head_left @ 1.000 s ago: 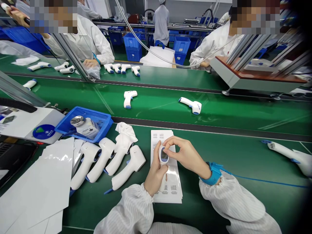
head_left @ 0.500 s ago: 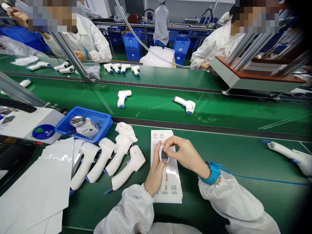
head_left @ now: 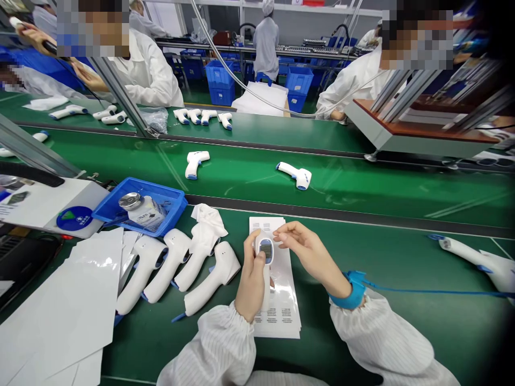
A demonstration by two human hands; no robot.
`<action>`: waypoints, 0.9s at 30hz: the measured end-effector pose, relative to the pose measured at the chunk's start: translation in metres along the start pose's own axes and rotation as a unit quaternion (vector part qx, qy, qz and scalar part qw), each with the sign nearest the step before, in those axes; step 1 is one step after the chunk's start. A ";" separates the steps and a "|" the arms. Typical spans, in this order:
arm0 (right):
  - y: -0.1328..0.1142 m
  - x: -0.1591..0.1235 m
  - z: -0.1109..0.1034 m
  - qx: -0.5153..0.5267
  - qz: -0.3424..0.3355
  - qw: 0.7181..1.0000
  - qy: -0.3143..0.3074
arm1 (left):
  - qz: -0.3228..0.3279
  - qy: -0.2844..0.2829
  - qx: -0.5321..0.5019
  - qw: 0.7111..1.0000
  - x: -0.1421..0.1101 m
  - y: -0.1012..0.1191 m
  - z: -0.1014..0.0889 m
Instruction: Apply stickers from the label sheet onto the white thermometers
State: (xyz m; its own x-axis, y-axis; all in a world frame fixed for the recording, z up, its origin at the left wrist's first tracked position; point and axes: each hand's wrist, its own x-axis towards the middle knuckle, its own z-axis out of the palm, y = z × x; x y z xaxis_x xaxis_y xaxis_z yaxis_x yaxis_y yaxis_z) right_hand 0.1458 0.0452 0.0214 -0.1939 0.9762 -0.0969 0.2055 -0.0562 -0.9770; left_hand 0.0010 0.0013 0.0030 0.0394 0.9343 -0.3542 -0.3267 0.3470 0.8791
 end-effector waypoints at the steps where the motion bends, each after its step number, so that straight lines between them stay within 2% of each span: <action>1: 0.000 -0.002 0.000 0.018 0.000 1.000 -0.003 | 0.013 0.004 0.018 1.000 -0.001 0.004 -0.001; 5: -0.005 -0.010 0.009 0.044 -0.046 0.998 -0.005 | 0.062 0.013 0.086 0.994 -0.005 0.015 -0.001; 10: -0.014 -0.010 0.023 0.032 -0.096 0.995 0.021 | 0.133 0.003 0.150 0.980 -0.009 0.014 0.002; 14: -0.014 -0.006 0.029 -0.008 -0.178 0.982 0.061 | 0.116 -0.004 0.143 0.983 -0.014 0.013 0.005; 16: -0.014 -0.005 0.030 -0.013 -0.190 0.978 0.083 | 0.092 -0.018 0.122 0.988 -0.016 0.015 0.005; 19: -0.013 -0.006 0.031 -0.003 -0.179 0.981 0.078 | 0.059 -0.048 0.070 0.995 -0.016 0.017 0.003; 22: -0.010 -0.012 0.036 0.017 -0.149 0.988 0.035 | 0.031 -0.078 -0.011 0.996 -0.014 0.021 -0.002; 24: -0.006 -0.019 0.041 0.043 -0.093 0.995 -0.008 | 0.020 -0.100 -0.086 0.991 -0.011 0.025 -0.004; 27: 0.004 -0.022 0.041 0.077 0.027 0.992 -0.098 | 0.014 -0.133 -0.161 0.978 -0.003 0.029 -0.004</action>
State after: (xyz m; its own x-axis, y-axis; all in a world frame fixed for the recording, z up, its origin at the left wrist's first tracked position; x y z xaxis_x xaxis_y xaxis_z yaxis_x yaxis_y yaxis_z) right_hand 0.1117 0.0146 0.0120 -0.3731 0.9120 -0.1704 0.0747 -0.1535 -0.9853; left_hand -0.0122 0.0088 0.0287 0.2566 0.9459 -0.1986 -0.6104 0.3179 0.7255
